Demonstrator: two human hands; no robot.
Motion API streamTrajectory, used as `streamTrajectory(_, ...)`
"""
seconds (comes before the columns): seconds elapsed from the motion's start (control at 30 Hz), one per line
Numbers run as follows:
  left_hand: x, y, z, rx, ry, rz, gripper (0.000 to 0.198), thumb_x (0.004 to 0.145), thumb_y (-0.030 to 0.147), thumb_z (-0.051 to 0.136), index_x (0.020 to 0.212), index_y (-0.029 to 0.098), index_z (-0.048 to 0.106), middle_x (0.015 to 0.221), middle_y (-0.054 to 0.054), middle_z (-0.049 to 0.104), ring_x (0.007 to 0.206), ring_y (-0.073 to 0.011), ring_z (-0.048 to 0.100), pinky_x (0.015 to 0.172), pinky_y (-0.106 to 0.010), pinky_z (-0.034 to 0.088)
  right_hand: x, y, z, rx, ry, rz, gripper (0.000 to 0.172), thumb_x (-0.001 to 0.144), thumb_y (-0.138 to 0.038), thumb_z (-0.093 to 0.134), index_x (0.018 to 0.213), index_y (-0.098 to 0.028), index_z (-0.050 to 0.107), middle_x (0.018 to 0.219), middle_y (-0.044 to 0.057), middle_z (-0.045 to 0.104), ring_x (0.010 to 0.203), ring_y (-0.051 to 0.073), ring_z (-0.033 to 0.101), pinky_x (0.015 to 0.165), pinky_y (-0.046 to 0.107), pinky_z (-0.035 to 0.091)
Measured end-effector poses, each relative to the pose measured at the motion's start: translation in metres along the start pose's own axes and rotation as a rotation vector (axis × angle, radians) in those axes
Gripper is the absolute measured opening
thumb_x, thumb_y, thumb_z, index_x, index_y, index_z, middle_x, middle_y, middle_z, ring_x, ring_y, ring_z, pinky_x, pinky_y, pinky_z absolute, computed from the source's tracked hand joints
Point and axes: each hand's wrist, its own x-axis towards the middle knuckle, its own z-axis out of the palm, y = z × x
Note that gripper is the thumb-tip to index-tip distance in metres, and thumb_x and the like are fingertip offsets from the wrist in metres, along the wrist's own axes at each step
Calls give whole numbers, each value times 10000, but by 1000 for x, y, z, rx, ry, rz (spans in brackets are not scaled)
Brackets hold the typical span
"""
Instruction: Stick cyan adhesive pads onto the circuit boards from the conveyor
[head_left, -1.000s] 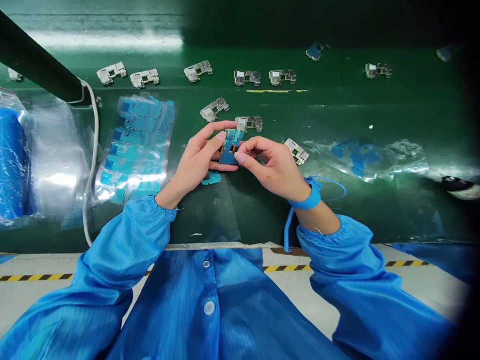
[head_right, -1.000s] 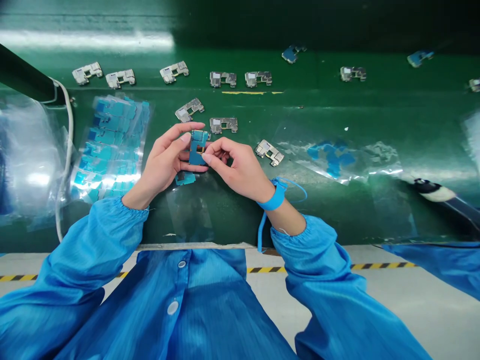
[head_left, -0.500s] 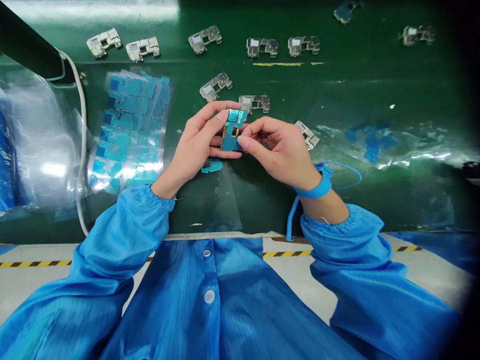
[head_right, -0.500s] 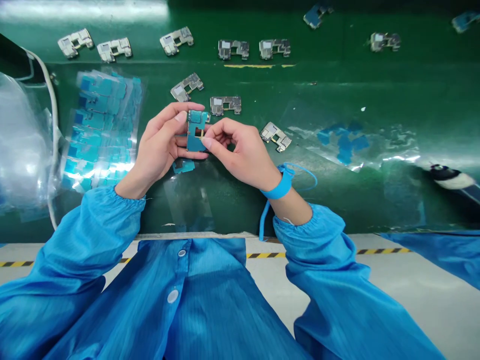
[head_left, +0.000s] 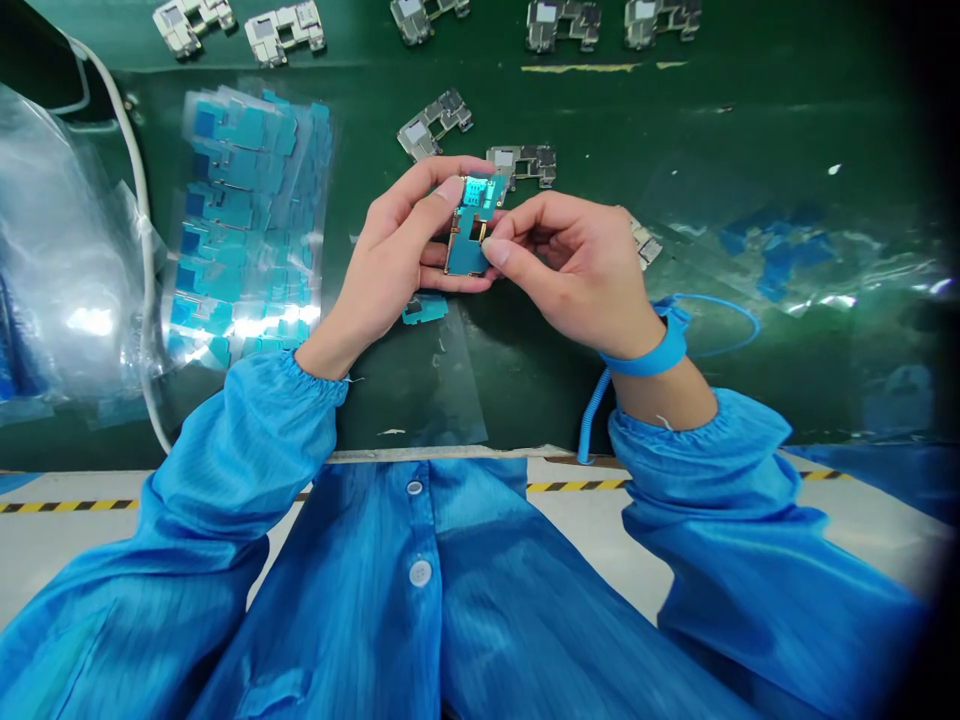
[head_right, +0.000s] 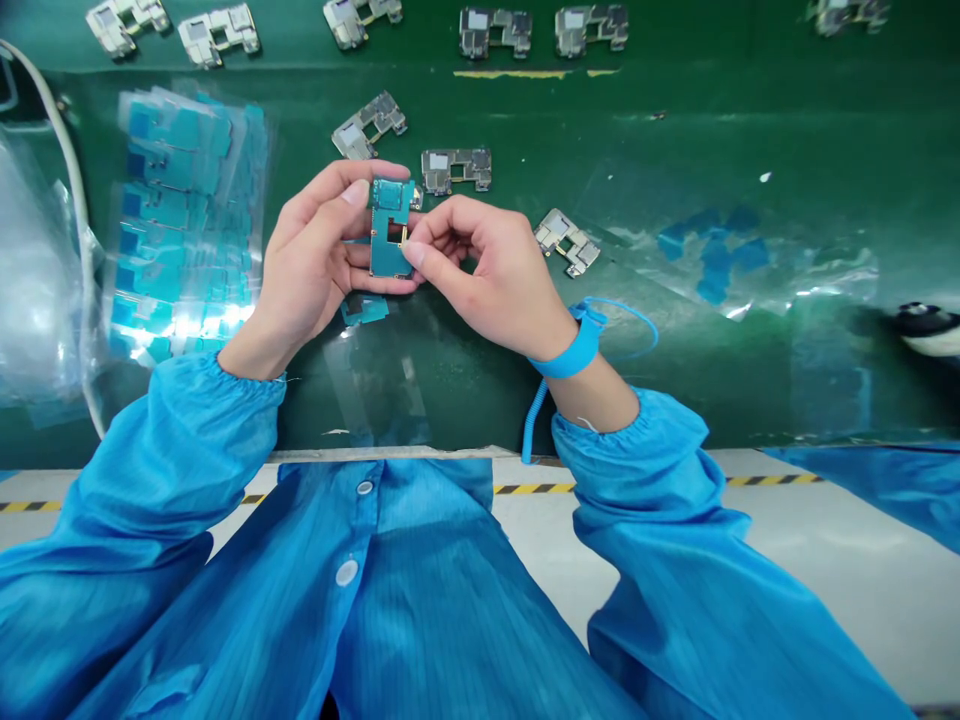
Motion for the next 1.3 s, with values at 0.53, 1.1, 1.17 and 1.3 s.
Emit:
streamTrajectory(0.53, -2, 4, 2, -5, 9, -11, 228, 1128, 403, 646, 1268, 243, 730, 1081, -35, 847, 905, -238, 870, 792, -375, 781, 1, 0, -1, 50, -21, 20, 539, 870, -778, 893, 885, -259, 750, 876, 27, 727, 777, 199, 709, 767, 402, 684)
streamTrajectory(1.1, -3, 4, 3, 25, 22, -22, 240, 1115, 429, 664, 1273, 262, 734, 1139, -40, 832, 953, -247, 864, 831, -402, 779, 1, 2, -2, 31, 3, 27, 528, 870, -755, 908, 885, -259, 726, 874, 25, 721, 850, 219, 733, 769, 381, 677)
streamTrajectory(1.17, -3, 4, 3, 28, 15, -22, 246, 1111, 441, 672, 1274, 267, 736, 1148, -41, 835, 959, -250, 863, 835, -403, 781, 1, 2, -2, 26, -1, 21, 528, 874, -760, 901, 883, -262, 724, 867, 26, 721, 845, 221, 735, 770, 384, 680)
streamTrajectory(1.3, -2, 3, 2, 23, 0, -5, 252, 1114, 425, 662, 1281, 250, 733, 1159, -52, 841, 962, -254, 867, 824, -403, 784, 1, 3, -2, 2, -9, 4, 528, 891, -771, 878, 883, -262, 738, 865, 26, 732, 805, 207, 716, 776, 385, 673)
